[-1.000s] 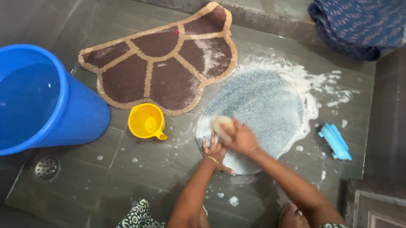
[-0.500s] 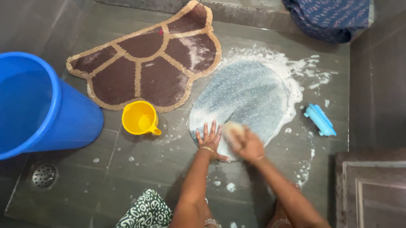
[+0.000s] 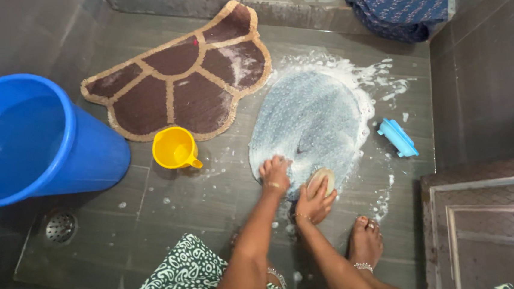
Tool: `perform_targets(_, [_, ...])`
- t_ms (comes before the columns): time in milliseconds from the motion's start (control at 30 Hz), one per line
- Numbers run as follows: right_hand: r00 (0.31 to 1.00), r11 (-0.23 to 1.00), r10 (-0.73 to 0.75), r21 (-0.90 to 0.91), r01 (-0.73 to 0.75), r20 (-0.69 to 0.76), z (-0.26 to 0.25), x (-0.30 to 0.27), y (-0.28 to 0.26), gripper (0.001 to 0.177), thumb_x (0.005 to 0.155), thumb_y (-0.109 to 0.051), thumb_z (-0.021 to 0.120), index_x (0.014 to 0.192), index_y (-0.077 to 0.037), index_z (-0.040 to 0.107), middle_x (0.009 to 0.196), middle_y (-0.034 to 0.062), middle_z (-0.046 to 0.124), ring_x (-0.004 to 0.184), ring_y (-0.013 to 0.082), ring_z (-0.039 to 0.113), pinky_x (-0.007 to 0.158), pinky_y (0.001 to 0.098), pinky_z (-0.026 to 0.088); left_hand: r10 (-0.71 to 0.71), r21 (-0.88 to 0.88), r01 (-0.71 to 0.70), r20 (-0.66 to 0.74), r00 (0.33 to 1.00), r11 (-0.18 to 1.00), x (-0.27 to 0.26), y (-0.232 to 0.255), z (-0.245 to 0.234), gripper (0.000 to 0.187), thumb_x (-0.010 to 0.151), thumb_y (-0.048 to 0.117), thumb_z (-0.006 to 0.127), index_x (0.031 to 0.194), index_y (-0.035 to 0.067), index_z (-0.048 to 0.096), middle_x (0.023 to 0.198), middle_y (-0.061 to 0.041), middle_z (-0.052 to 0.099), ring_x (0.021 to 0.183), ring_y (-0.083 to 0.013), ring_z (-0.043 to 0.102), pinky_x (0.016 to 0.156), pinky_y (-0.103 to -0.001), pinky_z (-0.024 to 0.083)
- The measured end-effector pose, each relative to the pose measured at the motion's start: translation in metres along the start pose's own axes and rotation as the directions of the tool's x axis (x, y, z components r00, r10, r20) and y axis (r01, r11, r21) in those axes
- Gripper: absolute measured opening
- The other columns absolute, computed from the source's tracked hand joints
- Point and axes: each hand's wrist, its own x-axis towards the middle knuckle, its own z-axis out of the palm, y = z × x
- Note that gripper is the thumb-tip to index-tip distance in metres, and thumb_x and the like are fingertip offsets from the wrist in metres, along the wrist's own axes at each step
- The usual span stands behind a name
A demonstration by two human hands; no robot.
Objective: The person scrubs a bath mat on the bathroom floor using a brush and soapy water from a bucket.
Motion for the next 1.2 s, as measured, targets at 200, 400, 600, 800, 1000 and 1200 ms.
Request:
perform_targets(200, [0.994,0.983,-0.107,-0.150,0.109,0.020,-0.010,0.055,0.009,0.081,0.080,-0.060,0.068,0.155,-0.043,0.043,0.163,0.0162,0.036,0.116,0.0447,0.058,0.102,0.0514,0.045,-0.188,-0.071,0.176,-0.465,0.865,0.982,0.114,-0.009,-0.038,0.059,0.082,0.030,0.076,0.136,0.019,0.056,0.151,-0.014,0.049,0.140,-0.0383,0.040,0.109,-0.055,0.031])
perform_targets(400, [0.963,0.953,-0.262,-0.171,0.249,-0.057,-0.011,0.073,0.018,0.076,0.083,-0.058,0.069,0.154,-0.042,0.047,0.159,0.0192,0.042,0.112,0.0439,0.060,0.099,0.0496,0.047,-0.437,-0.207,0.394,-0.246,0.865,0.895,0.189,-0.017,-0.060,0.087,0.073,0.049,0.086,0.140,0.009,0.048,0.133,-0.018,0.057,0.126,-0.0363,0.052,0.105,-0.046,0.043])
perform_targets(600, [0.974,0.961,-0.228,-0.160,0.227,0.011,0.000,0.079,0.028,0.077,0.081,-0.055,0.072,0.153,-0.043,0.047,0.160,0.0192,0.040,0.112,0.0455,0.058,0.099,0.0498,0.048,-0.266,-0.416,0.063,-0.451,0.852,0.907,0.207,-0.026,-0.065,0.044,0.077,0.036,0.086,0.107,0.008,0.069,0.101,-0.020,0.072,0.096,-0.0402,0.068,0.084,-0.046,0.054])
perform_targets(800, [0.931,0.905,-0.364,-0.227,0.361,0.033,0.008,0.107,0.016,0.081,0.078,-0.054,0.076,0.152,-0.043,0.048,0.159,0.0202,0.039,0.115,0.0451,0.057,0.096,0.0491,0.048,-0.342,-0.645,-0.167,-0.586,0.735,0.746,0.170,-0.020,-0.063,0.025,0.082,0.018,0.079,0.100,0.005,0.065,0.086,-0.017,0.071,0.077,-0.0323,0.068,0.074,-0.041,0.052])
perform_targets(1000, [0.797,0.740,-0.549,-0.296,0.604,0.252,0.030,0.204,-0.042,0.074,0.083,-0.051,0.075,0.151,-0.051,0.045,0.161,0.0154,0.035,0.113,0.0456,0.056,0.099,0.0557,0.045,-0.668,-0.781,-0.110,-0.589,0.455,0.615,0.057,-0.006,-0.024,0.029,0.092,0.022,0.073,0.101,0.000,0.057,0.082,-0.014,0.063,0.074,-0.0285,0.057,0.072,-0.042,0.049])
perform_targets(1200, [0.765,0.793,-0.412,-0.219,0.569,0.495,0.038,0.219,-0.083,0.091,0.074,-0.047,0.081,0.154,-0.045,0.038,0.142,0.0249,0.046,0.118,0.0474,0.053,0.103,0.0514,0.044,-0.697,-0.532,0.498,-0.279,0.661,0.685,-0.041,0.024,0.029,0.036,0.099,0.045,0.065,0.099,0.010,0.068,0.091,-0.015,0.068,0.082,-0.0370,0.065,0.074,-0.050,0.050])
